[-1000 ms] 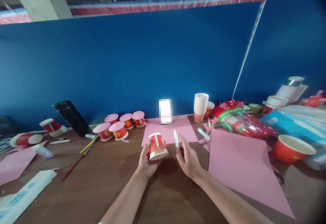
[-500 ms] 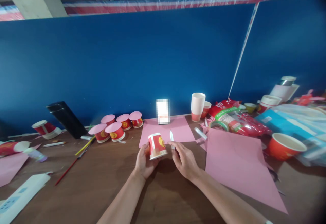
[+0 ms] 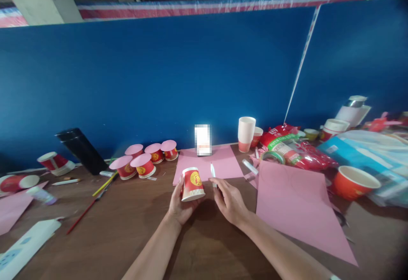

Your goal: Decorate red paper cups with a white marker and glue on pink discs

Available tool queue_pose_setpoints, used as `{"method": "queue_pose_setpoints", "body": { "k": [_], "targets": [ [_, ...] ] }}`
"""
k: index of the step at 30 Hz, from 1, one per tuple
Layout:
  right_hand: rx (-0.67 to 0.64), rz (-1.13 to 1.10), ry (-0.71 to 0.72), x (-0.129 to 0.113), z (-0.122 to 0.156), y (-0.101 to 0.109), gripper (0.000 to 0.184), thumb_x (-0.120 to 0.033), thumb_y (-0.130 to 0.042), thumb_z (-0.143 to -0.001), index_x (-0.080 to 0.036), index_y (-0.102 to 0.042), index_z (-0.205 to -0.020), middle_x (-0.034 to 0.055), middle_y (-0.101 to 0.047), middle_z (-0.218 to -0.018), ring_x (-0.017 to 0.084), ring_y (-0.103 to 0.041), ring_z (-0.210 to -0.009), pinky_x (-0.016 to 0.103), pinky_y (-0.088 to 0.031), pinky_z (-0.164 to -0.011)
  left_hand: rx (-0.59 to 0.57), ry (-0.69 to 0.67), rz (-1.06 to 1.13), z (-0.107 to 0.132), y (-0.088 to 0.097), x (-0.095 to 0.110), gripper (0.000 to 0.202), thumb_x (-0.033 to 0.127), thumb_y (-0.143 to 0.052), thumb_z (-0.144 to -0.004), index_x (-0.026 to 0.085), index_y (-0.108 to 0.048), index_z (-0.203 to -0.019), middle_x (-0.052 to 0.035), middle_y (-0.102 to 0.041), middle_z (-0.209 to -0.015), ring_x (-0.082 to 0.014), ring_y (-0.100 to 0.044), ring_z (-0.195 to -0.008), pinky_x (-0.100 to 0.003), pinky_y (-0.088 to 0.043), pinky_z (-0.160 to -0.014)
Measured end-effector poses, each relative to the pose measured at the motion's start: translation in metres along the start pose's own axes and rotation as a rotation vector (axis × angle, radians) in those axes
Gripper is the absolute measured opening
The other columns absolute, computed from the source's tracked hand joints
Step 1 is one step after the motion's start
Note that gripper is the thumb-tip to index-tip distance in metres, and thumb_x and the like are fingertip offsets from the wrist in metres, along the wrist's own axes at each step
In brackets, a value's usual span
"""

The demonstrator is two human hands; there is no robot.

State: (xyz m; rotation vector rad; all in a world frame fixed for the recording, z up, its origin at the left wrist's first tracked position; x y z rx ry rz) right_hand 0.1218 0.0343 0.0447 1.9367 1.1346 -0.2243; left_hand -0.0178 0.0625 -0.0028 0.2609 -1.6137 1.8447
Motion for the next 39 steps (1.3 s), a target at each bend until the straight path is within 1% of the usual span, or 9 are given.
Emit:
{"method": "queue_pose_setpoints", "body": {
  "k": [4, 12, 17, 21, 24, 28, 31, 34, 39],
  "targets": [
    [-0.013, -0.011, -0.007, 0.002, 0.000, -0.001, 0.033, -0.015, -0.039, -0.089, -0.021, -0.047, -0.120, 0.0080, -0.063, -0.103, 0.019, -0.062, -0.088, 0.030, -0.050, -0.079, 0.052, 0.000, -0.014, 0.000, 0.001, 0.000, 0.039, 0.039, -0.055, -0.082, 0.010, -0.055, -0.108, -0.0114, -0.069, -0.089, -0.0220, -0.066, -0.081, -0.037, -0.053, -0.077],
    [-0.037, -0.045, 0.000, 0.000, 0.000, -0.002, 0.037, -0.014, -0.037, -0.089, -0.024, -0.047, -0.124, 0.0064, -0.062, -0.105, 0.019, -0.060, -0.093, 0.030, -0.049, -0.081, -0.015, 0.000, -0.014, -0.002, -0.003, 0.000, 0.044, 0.036, -0.052, -0.084, 0.008, -0.051, -0.118, -0.0124, -0.068, -0.098, -0.0214, -0.065, -0.084, -0.031, -0.053, -0.072],
    [-0.059, -0.051, 0.010, -0.003, 0.000, -0.003, 0.040, -0.013, -0.037, -0.090, -0.026, -0.047, -0.126, 0.0057, -0.061, -0.109, 0.017, -0.060, -0.093, 0.029, -0.049, -0.082, -0.019, -0.016, -0.032, -0.003, -0.004, 0.003, 0.041, 0.035, -0.049, -0.085, 0.008, -0.053, -0.116, -0.0136, -0.067, -0.100, -0.0248, -0.065, -0.088, -0.035, -0.053, -0.071],
    [-0.118, -0.010, 0.026, -0.006, 0.002, -0.007, 0.040, -0.015, -0.038, -0.090, -0.025, -0.047, -0.128, 0.0062, -0.061, -0.101, 0.016, -0.061, -0.084, 0.027, -0.050, -0.074, -0.010, -0.012, -0.038, 0.000, -0.005, 0.002, 0.043, 0.040, -0.048, -0.084, 0.008, -0.055, -0.112, -0.0133, -0.068, -0.096, -0.0248, -0.065, -0.085, -0.039, -0.052, -0.077],
    [-0.151, 0.014, 0.045, -0.009, 0.003, -0.010, 0.041, -0.015, -0.039, -0.090, -0.024, -0.046, -0.129, 0.0053, -0.061, -0.092, 0.015, -0.061, -0.077, 0.025, -0.049, -0.069, -0.015, -0.029, -0.051, 0.000, -0.002, 0.001, 0.044, 0.046, -0.049, -0.083, 0.010, -0.058, -0.107, -0.0115, -0.069, -0.092, -0.0222, -0.066, -0.078, -0.035, -0.053, -0.071],
    [-0.171, 0.012, 0.077, -0.014, 0.003, -0.011, 0.042, -0.017, -0.038, -0.090, -0.024, -0.044, -0.131, 0.0049, -0.060, -0.090, 0.014, -0.060, -0.075, 0.024, -0.049, -0.069, 0.031, -0.085, -0.062, -0.003, 0.008, 0.001, 0.026, 0.033, -0.056, -0.081, 0.013, -0.062, -0.097, -0.0066, -0.070, -0.082, -0.0171, -0.065, -0.070, -0.030, -0.053, -0.068],
    [-0.177, 0.004, 0.089, -0.016, 0.004, -0.011, 0.041, -0.018, -0.037, -0.091, -0.024, -0.043, -0.132, 0.0052, -0.059, -0.090, 0.015, -0.060, -0.075, 0.025, -0.049, -0.068, 0.036, -0.095, -0.055, -0.004, 0.009, 0.001, 0.022, 0.029, -0.057, -0.080, 0.013, -0.062, -0.095, -0.0072, -0.070, -0.083, -0.0178, -0.065, -0.073, -0.032, -0.053, -0.073],
    [-0.132, -0.041, 0.085, -0.016, 0.003, -0.007, 0.041, -0.018, -0.038, -0.091, -0.024, -0.043, -0.132, 0.0065, -0.060, -0.094, 0.016, -0.060, -0.080, 0.027, -0.050, -0.072, 0.024, -0.101, -0.037, -0.004, 0.006, 0.001, 0.026, 0.028, -0.057, -0.080, 0.012, -0.061, -0.100, -0.0092, -0.070, -0.091, -0.0200, -0.066, -0.081, -0.035, -0.052, -0.079],
    [0.025, -0.144, -0.006, -0.006, 0.000, 0.001, 0.037, -0.014, -0.038, -0.091, -0.026, -0.049, -0.125, 0.0064, -0.061, -0.104, 0.017, -0.059, -0.092, 0.030, -0.048, -0.082, 0.046, -0.101, -0.065, -0.005, 0.009, 0.001, 0.026, 0.026, -0.059, -0.080, 0.013, -0.060, -0.102, -0.0096, -0.069, -0.097, -0.0212, -0.065, -0.086, -0.039, -0.050, -0.087]
  ]
}}
Point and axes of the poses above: each hand's wrist, its own z-axis away from the middle knuckle, its own y-axis out of the back of the hand, x = y × z, the point moved 7 cm from there along -z, towards the middle knuckle
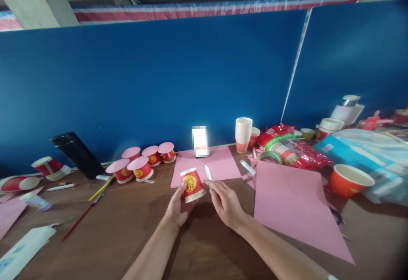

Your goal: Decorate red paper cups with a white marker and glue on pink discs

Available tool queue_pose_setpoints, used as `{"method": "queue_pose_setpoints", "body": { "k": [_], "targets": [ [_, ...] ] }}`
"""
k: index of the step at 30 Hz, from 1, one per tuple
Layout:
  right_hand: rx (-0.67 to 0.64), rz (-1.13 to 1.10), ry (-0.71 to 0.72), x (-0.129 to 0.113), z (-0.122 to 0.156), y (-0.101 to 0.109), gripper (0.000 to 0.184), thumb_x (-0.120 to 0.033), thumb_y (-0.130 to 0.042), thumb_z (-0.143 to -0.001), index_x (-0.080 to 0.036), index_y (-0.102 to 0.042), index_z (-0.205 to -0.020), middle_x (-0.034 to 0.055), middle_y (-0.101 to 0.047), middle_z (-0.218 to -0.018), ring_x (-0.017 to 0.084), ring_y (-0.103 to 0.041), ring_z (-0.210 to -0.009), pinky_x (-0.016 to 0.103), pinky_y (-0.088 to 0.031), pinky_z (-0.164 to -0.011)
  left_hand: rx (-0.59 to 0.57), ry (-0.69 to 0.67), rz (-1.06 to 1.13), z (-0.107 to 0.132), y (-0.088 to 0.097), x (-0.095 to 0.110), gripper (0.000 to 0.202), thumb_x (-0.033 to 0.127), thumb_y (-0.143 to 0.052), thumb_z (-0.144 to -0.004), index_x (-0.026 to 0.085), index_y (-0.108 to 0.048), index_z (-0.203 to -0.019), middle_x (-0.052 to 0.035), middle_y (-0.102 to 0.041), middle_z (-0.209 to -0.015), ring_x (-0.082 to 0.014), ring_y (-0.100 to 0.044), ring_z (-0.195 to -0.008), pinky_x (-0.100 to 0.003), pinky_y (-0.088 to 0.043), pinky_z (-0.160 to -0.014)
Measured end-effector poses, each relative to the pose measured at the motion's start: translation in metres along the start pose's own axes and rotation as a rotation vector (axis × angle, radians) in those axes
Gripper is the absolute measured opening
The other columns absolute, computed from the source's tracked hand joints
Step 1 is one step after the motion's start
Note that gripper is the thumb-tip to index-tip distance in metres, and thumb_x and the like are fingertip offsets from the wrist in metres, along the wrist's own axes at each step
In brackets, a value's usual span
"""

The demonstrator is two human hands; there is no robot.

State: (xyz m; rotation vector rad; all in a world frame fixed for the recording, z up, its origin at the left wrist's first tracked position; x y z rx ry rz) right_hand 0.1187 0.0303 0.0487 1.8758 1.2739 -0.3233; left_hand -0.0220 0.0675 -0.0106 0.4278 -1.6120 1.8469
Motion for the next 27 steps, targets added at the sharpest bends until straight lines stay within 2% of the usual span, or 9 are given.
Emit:
{"method": "queue_pose_setpoints", "body": {
  "k": [5, 9, 13, 19, 27],
  "targets": [
    [0.040, -0.013, -0.098, 0.008, -0.001, 0.000, 0.029, -0.016, -0.040, -0.090, -0.022, -0.056, -0.114, 0.0060, -0.063, -0.097, 0.017, -0.061, -0.087, 0.027, -0.050, -0.075, -0.037, -0.008, -0.076, -0.002, -0.001, -0.002, 0.029, 0.029, -0.061, -0.079, 0.014, -0.059, -0.105, -0.0082, -0.069, -0.094, -0.0211, -0.065, -0.087, -0.038, -0.051, -0.086],
    [0.028, 0.028, -0.113, 0.004, -0.001, 0.002, 0.025, -0.023, -0.046, -0.089, -0.022, -0.056, -0.113, 0.0050, -0.062, -0.096, 0.016, -0.061, -0.081, 0.026, -0.050, -0.073, -0.013, -0.068, -0.161, 0.000, -0.004, 0.000, 0.030, 0.028, -0.064, -0.077, 0.016, -0.059, -0.104, -0.0065, -0.069, -0.095, -0.0189, -0.065, -0.086, -0.033, -0.052, -0.082],
    [0.003, 0.033, -0.099, 0.002, 0.000, 0.000, 0.031, -0.027, -0.054, -0.084, -0.023, -0.052, -0.115, 0.0050, -0.061, -0.097, 0.017, -0.061, -0.078, 0.029, -0.051, -0.072, -0.029, -0.103, -0.272, 0.005, -0.010, -0.002, 0.032, 0.031, -0.066, -0.075, 0.017, -0.060, -0.103, -0.0066, -0.070, -0.094, -0.0191, -0.066, -0.084, -0.030, -0.051, -0.080],
    [0.071, 0.034, -0.109, 0.016, 0.000, 0.000, 0.032, -0.026, -0.053, -0.085, -0.022, -0.049, -0.117, 0.0075, -0.060, -0.104, 0.020, -0.060, -0.090, 0.033, -0.051, -0.080, -0.124, -0.131, -0.230, 0.006, -0.017, -0.004, 0.047, 0.026, -0.062, -0.078, 0.021, -0.050, -0.123, -0.0075, -0.068, -0.104, -0.0206, -0.064, -0.094, -0.030, -0.048, -0.085],
    [0.151, 0.069, -0.165, 0.030, -0.001, 0.006, 0.031, -0.030, -0.049, -0.088, -0.020, -0.050, -0.117, 0.0087, -0.060, -0.107, 0.020, -0.060, -0.094, 0.034, -0.050, -0.084, -0.174, -0.159, -0.184, 0.001, -0.021, 0.000, 0.046, 0.025, -0.057, -0.081, 0.021, -0.050, -0.126, -0.0072, -0.065, -0.113, -0.0226, -0.060, -0.103, -0.034, -0.045, -0.090]
  ]
}}
Point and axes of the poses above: each hand's wrist, its own z-axis away from the middle knuckle, its own y-axis out of the back of the hand, x = y × z, the point moved 7 cm from there along -z, towards the middle knuckle
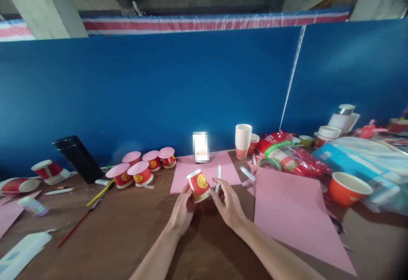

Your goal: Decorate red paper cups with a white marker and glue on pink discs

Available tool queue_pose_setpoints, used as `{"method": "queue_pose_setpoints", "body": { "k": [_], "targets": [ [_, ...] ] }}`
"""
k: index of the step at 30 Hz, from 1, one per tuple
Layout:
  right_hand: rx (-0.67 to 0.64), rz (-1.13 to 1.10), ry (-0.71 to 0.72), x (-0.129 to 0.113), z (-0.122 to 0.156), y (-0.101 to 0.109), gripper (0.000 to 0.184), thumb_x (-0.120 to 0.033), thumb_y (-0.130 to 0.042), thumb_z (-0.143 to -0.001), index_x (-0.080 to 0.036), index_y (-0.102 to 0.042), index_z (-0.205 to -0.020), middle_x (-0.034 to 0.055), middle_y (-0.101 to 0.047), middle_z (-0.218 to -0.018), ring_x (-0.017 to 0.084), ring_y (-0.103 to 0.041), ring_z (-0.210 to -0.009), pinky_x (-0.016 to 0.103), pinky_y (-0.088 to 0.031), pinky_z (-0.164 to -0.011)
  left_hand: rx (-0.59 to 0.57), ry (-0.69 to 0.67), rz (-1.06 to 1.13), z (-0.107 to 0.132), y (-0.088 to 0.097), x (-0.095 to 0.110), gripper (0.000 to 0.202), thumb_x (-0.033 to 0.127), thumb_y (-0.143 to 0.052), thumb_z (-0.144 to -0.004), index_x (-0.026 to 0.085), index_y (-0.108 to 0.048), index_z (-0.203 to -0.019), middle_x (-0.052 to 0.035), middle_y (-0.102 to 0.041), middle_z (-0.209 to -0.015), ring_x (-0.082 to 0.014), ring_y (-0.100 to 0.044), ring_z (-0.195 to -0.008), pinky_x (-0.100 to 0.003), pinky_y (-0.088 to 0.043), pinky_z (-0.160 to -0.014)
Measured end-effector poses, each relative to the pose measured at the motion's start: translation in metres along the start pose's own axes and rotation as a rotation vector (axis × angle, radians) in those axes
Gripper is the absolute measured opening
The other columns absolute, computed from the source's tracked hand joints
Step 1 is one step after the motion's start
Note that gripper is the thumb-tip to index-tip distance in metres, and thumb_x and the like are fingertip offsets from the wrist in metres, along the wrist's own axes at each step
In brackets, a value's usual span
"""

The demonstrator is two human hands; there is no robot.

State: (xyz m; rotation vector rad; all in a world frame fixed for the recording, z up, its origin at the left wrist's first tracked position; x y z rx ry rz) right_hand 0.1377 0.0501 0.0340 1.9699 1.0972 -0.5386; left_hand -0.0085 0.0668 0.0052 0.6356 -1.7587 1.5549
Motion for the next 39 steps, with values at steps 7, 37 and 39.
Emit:
{"method": "queue_pose_setpoints", "body": {
  "k": [7, 37, 39],
  "targets": [
    [0.032, 0.017, 0.015, 0.006, -0.001, -0.001, 0.031, -0.025, -0.050, -0.087, -0.019, -0.050, -0.117, 0.0090, -0.061, -0.105, 0.020, -0.061, -0.091, 0.035, -0.051, -0.082, 0.067, 0.003, -0.069, 0.000, 0.004, 0.000, 0.044, 0.026, -0.063, -0.078, 0.021, -0.053, -0.121, -0.0071, -0.066, -0.110, -0.0218, -0.062, -0.100, -0.031, -0.047, -0.087],
    [0.060, -0.204, -0.144, 0.017, -0.005, 0.005, 0.032, -0.021, -0.049, -0.085, -0.019, -0.049, -0.117, 0.0090, -0.064, -0.105, 0.021, -0.063, -0.096, 0.034, -0.053, -0.082, 0.132, -0.137, -0.346, 0.005, 0.003, 0.009, 0.049, 0.020, -0.071, -0.067, 0.020, -0.058, -0.114, -0.0068, -0.064, -0.113, -0.0223, -0.058, -0.106, -0.029, -0.045, -0.088],
    [0.057, -0.213, -0.150, 0.018, -0.005, 0.005, 0.031, -0.021, -0.049, -0.085, -0.019, -0.050, -0.117, 0.0089, -0.064, -0.105, 0.021, -0.063, -0.095, 0.034, -0.053, -0.080, 0.136, -0.140, -0.368, 0.005, 0.004, 0.009, 0.046, 0.021, -0.071, -0.067, 0.017, -0.060, -0.111, -0.0080, -0.065, -0.112, -0.0227, -0.058, -0.104, -0.028, -0.046, -0.087]
  ]
}}
Point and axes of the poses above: each hand's wrist, its own z-axis away from the middle knuckle, its own y-axis out of the back of the hand, x = y × z, the point moved 7 cm from there along -z, towards the middle knuckle
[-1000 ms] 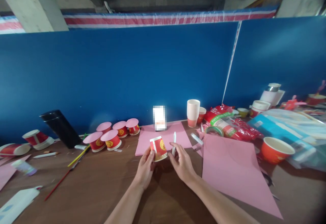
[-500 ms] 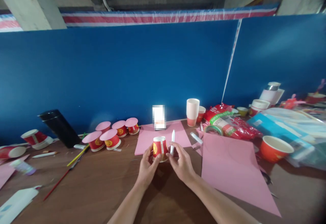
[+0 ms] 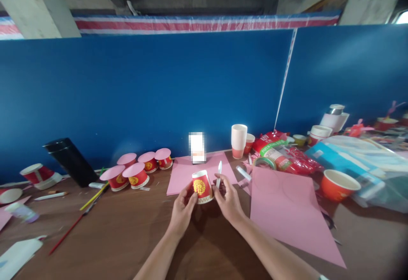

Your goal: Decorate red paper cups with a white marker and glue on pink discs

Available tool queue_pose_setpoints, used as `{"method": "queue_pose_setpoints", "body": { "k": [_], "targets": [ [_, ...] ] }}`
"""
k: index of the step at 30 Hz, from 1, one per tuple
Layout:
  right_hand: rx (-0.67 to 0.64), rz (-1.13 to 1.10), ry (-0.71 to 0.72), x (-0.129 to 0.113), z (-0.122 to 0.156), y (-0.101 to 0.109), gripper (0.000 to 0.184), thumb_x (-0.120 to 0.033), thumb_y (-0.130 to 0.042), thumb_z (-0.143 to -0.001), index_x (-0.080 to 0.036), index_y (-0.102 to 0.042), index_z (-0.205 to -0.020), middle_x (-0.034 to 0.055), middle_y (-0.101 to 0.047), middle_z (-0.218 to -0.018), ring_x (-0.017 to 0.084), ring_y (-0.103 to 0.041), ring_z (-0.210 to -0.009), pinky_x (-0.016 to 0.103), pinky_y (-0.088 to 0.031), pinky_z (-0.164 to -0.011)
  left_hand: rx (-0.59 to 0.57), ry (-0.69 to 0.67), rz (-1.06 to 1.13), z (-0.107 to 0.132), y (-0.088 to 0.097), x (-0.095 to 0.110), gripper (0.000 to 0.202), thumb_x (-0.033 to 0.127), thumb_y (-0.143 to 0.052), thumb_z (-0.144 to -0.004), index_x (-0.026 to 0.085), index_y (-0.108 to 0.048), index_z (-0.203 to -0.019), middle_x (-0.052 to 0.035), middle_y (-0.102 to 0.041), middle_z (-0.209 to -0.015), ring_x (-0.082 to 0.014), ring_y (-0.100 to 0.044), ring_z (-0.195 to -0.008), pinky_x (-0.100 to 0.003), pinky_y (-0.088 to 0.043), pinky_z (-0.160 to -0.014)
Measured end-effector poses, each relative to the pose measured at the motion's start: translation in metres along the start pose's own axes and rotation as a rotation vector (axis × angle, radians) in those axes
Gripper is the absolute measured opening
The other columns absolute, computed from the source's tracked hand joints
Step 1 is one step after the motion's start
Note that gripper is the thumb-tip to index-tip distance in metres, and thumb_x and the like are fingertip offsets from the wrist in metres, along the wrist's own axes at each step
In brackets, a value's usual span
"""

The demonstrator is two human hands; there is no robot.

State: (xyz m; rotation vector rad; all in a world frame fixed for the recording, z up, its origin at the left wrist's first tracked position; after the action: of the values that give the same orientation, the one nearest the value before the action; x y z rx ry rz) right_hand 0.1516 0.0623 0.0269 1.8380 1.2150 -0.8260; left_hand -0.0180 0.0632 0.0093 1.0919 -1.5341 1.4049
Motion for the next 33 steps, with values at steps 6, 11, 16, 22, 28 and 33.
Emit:
{"method": "queue_pose_setpoints", "body": {
  "k": [6, 11, 16, 22, 28, 33],
  "targets": [
    [-0.021, -0.002, 0.013, 0.002, -0.001, -0.002, 0.031, -0.020, -0.048, -0.085, -0.019, -0.050, -0.117, 0.0088, -0.063, -0.105, 0.020, -0.064, -0.093, 0.032, -0.053, -0.079, -0.064, -0.005, -0.014, 0.003, -0.009, 0.003, 0.044, 0.024, -0.069, -0.071, 0.020, -0.055, -0.112, -0.0088, -0.064, -0.111, -0.0231, -0.059, -0.103, -0.031, -0.048, -0.084],
    [-0.035, 0.019, 0.000, 0.003, -0.001, -0.002, 0.032, -0.021, -0.048, -0.085, -0.018, -0.050, -0.117, 0.0084, -0.064, -0.104, 0.020, -0.063, -0.092, 0.034, -0.052, -0.080, -0.001, 0.045, 0.012, 0.004, -0.008, 0.000, 0.055, 0.026, -0.072, -0.067, 0.020, -0.050, -0.117, -0.0097, -0.064, -0.110, -0.0236, -0.061, -0.098, -0.032, -0.050, -0.081],
    [0.002, 0.050, 0.063, -0.006, 0.000, 0.003, 0.031, -0.016, -0.043, -0.087, -0.019, -0.052, -0.116, 0.0086, -0.061, -0.107, 0.019, -0.060, -0.095, 0.035, -0.050, -0.083, 0.077, 0.040, -0.055, 0.001, 0.002, -0.001, 0.059, 0.034, -0.073, -0.065, 0.013, -0.052, -0.116, -0.0120, -0.065, -0.106, -0.0247, -0.061, -0.097, -0.036, -0.048, -0.085],
    [-0.039, 0.049, 0.104, -0.020, 0.006, -0.004, 0.029, -0.016, -0.041, -0.088, -0.020, -0.052, -0.114, 0.0090, -0.056, -0.106, 0.019, -0.057, -0.096, 0.035, -0.048, -0.086, 0.094, -0.032, -0.199, -0.002, 0.008, -0.002, 0.057, 0.037, -0.072, -0.065, 0.016, -0.049, -0.112, -0.0102, -0.064, -0.102, -0.0222, -0.062, -0.092, -0.034, -0.049, -0.081],
    [-0.101, 0.060, 0.144, -0.022, 0.012, -0.014, 0.037, -0.023, -0.056, -0.081, -0.021, -0.048, -0.117, 0.0074, -0.055, -0.102, 0.020, -0.058, -0.091, 0.035, -0.050, -0.082, 0.050, -0.050, -0.319, -0.002, 0.009, -0.009, 0.062, 0.036, -0.072, -0.065, 0.018, -0.044, -0.118, -0.0081, -0.063, -0.103, -0.0192, -0.062, -0.085, -0.029, -0.049, -0.074],
    [-0.051, 0.062, 0.105, -0.013, 0.009, -0.010, 0.037, -0.025, -0.055, -0.083, -0.021, -0.047, -0.119, 0.0085, -0.055, -0.110, 0.020, -0.059, -0.095, 0.036, -0.049, -0.086, 0.017, -0.077, -0.294, -0.001, 0.006, -0.007, 0.054, 0.039, -0.063, -0.075, 0.021, -0.048, -0.123, -0.0071, -0.061, -0.115, -0.0213, -0.056, -0.105, -0.029, -0.044, -0.090]
  ]
}}
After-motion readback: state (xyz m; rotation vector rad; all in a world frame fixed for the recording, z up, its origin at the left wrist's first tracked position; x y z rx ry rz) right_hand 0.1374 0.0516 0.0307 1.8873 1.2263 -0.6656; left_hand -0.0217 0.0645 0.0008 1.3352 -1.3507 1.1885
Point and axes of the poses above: each hand's wrist, its own z-axis away from the middle knuckle, its own y-axis out of the back of the hand, x = y × z, the point moved 7 cm from there along -z, towards the middle knuckle
